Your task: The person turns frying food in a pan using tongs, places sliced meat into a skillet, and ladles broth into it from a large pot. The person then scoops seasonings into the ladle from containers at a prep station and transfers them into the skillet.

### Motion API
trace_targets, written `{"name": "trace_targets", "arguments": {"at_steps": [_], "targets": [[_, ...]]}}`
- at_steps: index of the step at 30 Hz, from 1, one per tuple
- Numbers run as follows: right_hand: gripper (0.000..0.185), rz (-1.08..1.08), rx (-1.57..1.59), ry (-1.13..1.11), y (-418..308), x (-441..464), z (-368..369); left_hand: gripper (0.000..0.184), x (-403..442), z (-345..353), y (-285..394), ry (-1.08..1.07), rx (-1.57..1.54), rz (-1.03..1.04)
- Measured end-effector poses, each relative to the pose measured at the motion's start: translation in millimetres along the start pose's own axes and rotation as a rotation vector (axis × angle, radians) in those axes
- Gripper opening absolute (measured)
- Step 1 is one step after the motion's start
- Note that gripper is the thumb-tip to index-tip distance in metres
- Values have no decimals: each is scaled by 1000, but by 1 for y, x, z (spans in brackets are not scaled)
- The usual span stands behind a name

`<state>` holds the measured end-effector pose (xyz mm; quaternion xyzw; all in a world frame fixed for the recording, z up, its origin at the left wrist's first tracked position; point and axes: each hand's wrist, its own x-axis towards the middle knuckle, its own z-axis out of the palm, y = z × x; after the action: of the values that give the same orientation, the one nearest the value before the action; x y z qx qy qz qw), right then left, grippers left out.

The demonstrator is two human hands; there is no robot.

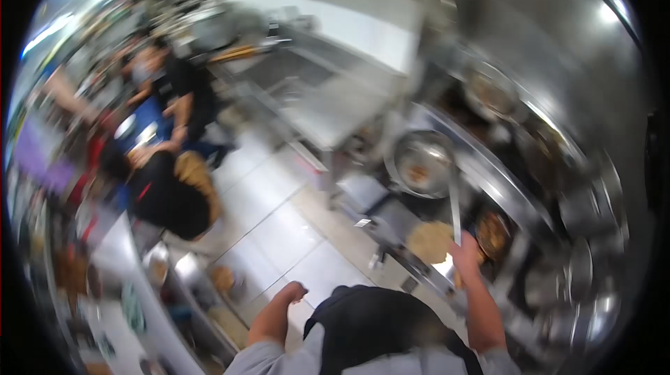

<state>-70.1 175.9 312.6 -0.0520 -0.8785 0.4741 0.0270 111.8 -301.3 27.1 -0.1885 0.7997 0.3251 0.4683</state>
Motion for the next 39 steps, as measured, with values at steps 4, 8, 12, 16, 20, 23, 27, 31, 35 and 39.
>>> {"name": "trace_targets", "arguments": {"at_steps": [4, 8, 12, 16, 20, 23, 27, 31, 35, 39], "targets": [[15, -22, -208, -52, 64, 30, 25, 51, -28, 7, -39, 146, -161, -104], [13, 275, 211, -153, 5, 16, 22, 38, -56, 29, -58, 189, -324, -116], [10, 281, 445, -160, 10, 13, 26, 37, -93, 107, -83, 314, -577, -146], [11, 332, 620, -223, -2, 12, 28, 41, -137, 227, -89, 293, -416, -111], [14, 328, 693, -259, 10, 20, 42, 41, -220, 292, -97, 332, -531, -350], [14, 316, 649, -251, 21, 22, 54, 41, -268, 287, -129, 598, -528, -406], [15, 331, 700, -251, 17, 20, 68, 40, -330, 232, -122, 872, -700, -453], [17, 324, 731, -222, 4, 14, 75, 39, -330, 189, -124, 1140, -716, -343], [18, 310, 690, -167, -3, 0, 82, 46, -336, 125, -141, 1272, -453, -227], [18, 250, 599, -94, -10, -15, 93, 51, -337, 40, -224, 1471, -272, -167]]}}
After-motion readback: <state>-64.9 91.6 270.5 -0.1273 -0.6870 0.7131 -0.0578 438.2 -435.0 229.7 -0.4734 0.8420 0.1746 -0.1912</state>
